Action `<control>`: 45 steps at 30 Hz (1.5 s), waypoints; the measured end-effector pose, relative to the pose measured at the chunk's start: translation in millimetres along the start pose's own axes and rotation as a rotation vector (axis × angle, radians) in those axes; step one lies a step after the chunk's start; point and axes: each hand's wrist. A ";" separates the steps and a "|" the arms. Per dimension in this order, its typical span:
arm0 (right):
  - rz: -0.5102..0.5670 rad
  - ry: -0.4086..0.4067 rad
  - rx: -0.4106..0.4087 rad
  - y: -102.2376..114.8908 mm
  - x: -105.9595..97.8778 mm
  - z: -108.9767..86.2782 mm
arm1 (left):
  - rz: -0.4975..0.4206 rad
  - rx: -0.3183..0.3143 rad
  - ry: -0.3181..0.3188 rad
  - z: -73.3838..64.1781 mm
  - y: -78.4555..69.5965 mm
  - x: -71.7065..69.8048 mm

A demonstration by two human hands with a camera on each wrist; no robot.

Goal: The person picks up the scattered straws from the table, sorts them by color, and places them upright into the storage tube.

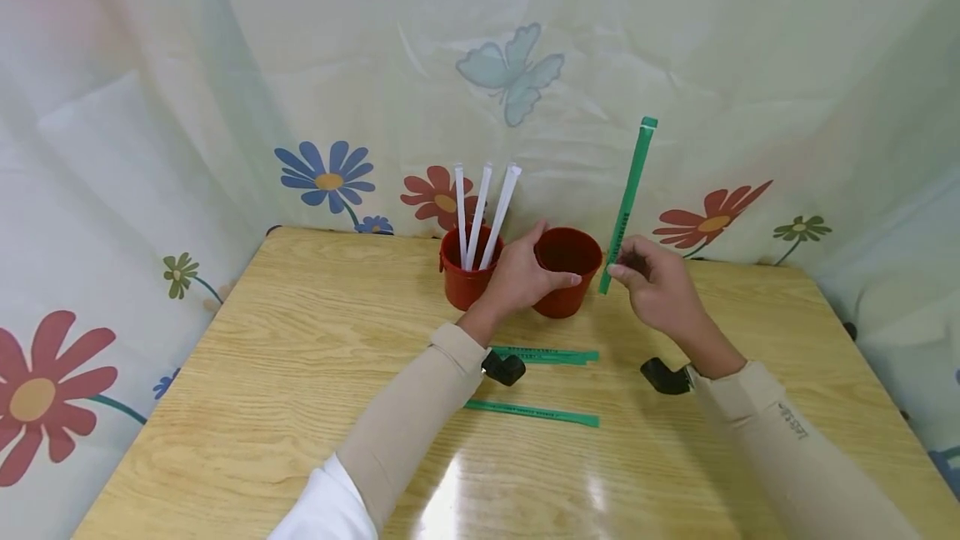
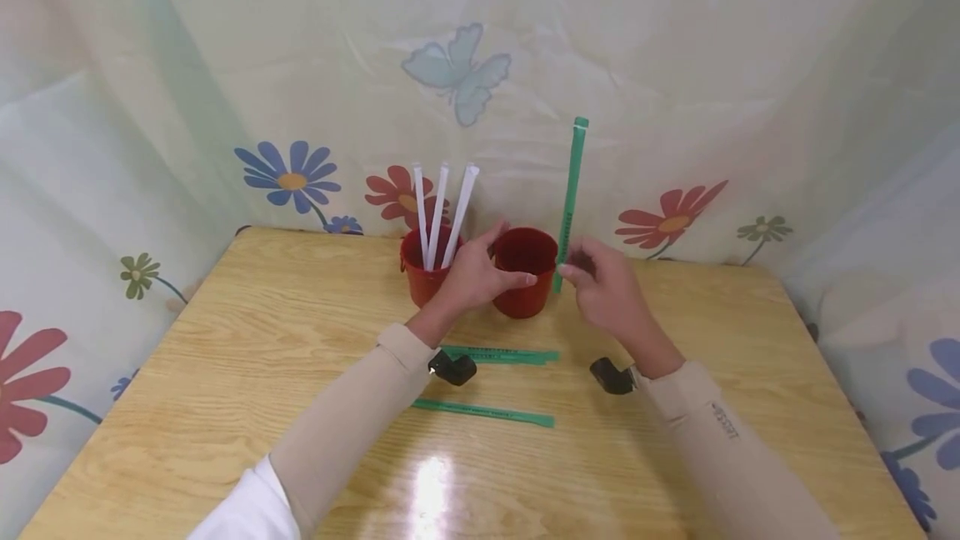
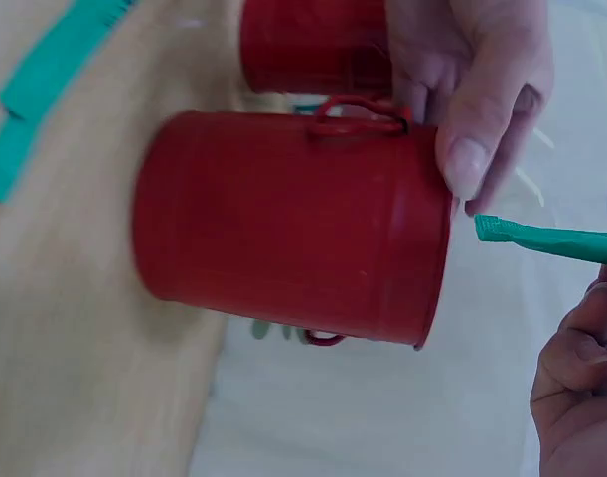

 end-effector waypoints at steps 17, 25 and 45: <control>-0.038 -0.093 0.071 -1.9 22.0 44.6 | -0.133 0.055 -0.010 5.3 7.8 5.2; -0.091 -0.103 0.096 -14.7 29.2 42.7 | -0.146 0.026 0.004 2.9 8.7 6.6; -0.164 -0.022 0.145 -19.7 43.2 47.7 | -0.114 0.054 0.014 8.4 5.2 8.9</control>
Point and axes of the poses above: each hand's wrist, its own z-axis towards the middle knuckle, its own x-axis out of the palm, y = z × x, and after that the axes turned 13 degrees about -y, right-handed
